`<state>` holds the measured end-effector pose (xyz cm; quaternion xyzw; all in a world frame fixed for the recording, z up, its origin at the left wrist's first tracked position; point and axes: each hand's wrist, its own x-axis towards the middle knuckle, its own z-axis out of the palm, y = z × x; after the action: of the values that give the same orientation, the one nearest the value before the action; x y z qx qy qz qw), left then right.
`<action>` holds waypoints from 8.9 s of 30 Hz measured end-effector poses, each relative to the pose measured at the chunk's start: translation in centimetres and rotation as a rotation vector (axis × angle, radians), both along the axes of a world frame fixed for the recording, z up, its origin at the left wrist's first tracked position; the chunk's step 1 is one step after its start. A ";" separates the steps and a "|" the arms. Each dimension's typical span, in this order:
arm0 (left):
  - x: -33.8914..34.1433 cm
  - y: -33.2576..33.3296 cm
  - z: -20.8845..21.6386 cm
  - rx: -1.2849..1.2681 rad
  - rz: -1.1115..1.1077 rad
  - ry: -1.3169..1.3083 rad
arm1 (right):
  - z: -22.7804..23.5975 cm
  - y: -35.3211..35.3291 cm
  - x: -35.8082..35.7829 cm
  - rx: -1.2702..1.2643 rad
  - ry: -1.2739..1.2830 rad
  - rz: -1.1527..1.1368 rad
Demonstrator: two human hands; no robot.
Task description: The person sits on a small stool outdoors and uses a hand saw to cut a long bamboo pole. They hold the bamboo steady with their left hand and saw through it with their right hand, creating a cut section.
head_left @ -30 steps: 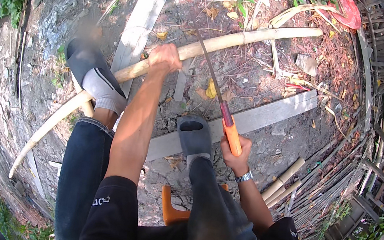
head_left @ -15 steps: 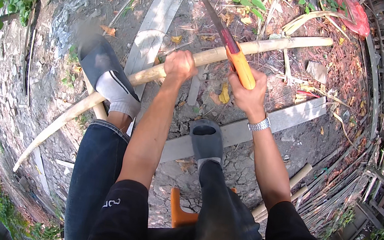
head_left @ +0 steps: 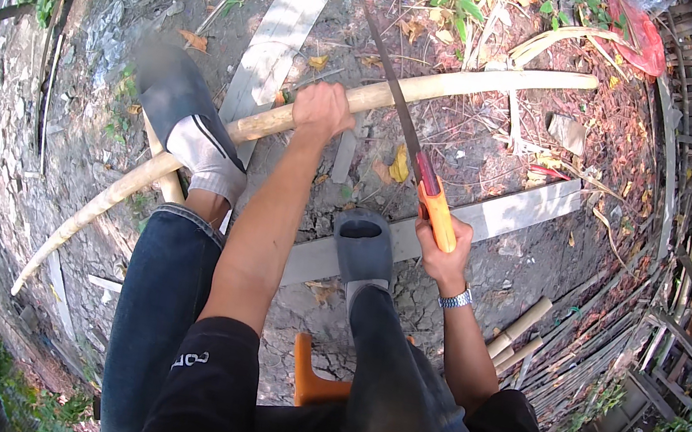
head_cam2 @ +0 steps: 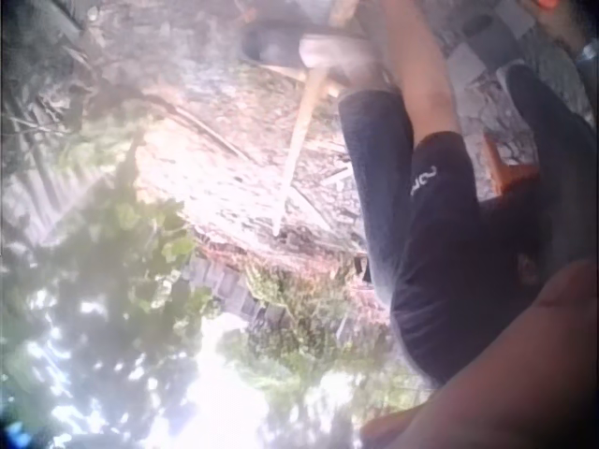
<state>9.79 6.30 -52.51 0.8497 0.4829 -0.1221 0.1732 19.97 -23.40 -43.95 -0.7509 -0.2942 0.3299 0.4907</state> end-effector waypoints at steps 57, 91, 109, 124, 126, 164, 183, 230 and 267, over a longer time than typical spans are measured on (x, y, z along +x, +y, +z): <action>0.7 0.7 1.5 -0.038 0.037 0.124 | 0.8 7.0 -0.1 0.017 -0.092 0.025; 0.2 2.3 2.2 -0.126 0.021 0.145 | 2.0 -1.1 -2.4 -0.046 0.050 -0.025; 0.0 0.7 1.6 -0.102 0.061 0.149 | 3.4 -7.5 -4.0 -0.136 0.052 -0.014; 1.0 -0.5 0.9 -0.071 0.082 0.054 | 0.5 -1.1 -0.9 -0.032 -0.018 -0.119; 2.8 0.2 0.7 -0.034 0.072 0.007 | -0.6 7.1 3.7 0.003 -0.114 -0.144; -1.4 -2.0 -3.1 0.346 0.027 -0.228 | 6.0 -3.9 1.3 0.035 0.048 -0.149; -0.7 -1.2 -2.8 0.307 0.024 -0.143 | 4.5 -4.3 -0.3 -0.035 0.007 -0.008; -1.2 -1.0 -3.6 0.310 0.004 -0.069 | 3.3 7.2 -0.5 -0.003 -0.144 -0.024; -0.9 -0.7 -1.6 0.166 0.048 0.028 | 14.7 -17.9 -1.9 -0.122 0.082 -0.041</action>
<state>8.87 5.58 -54.08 0.8476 0.5138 -0.0892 0.0982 18.08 -41.30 -29.30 -0.7710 -0.2380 0.3677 0.4623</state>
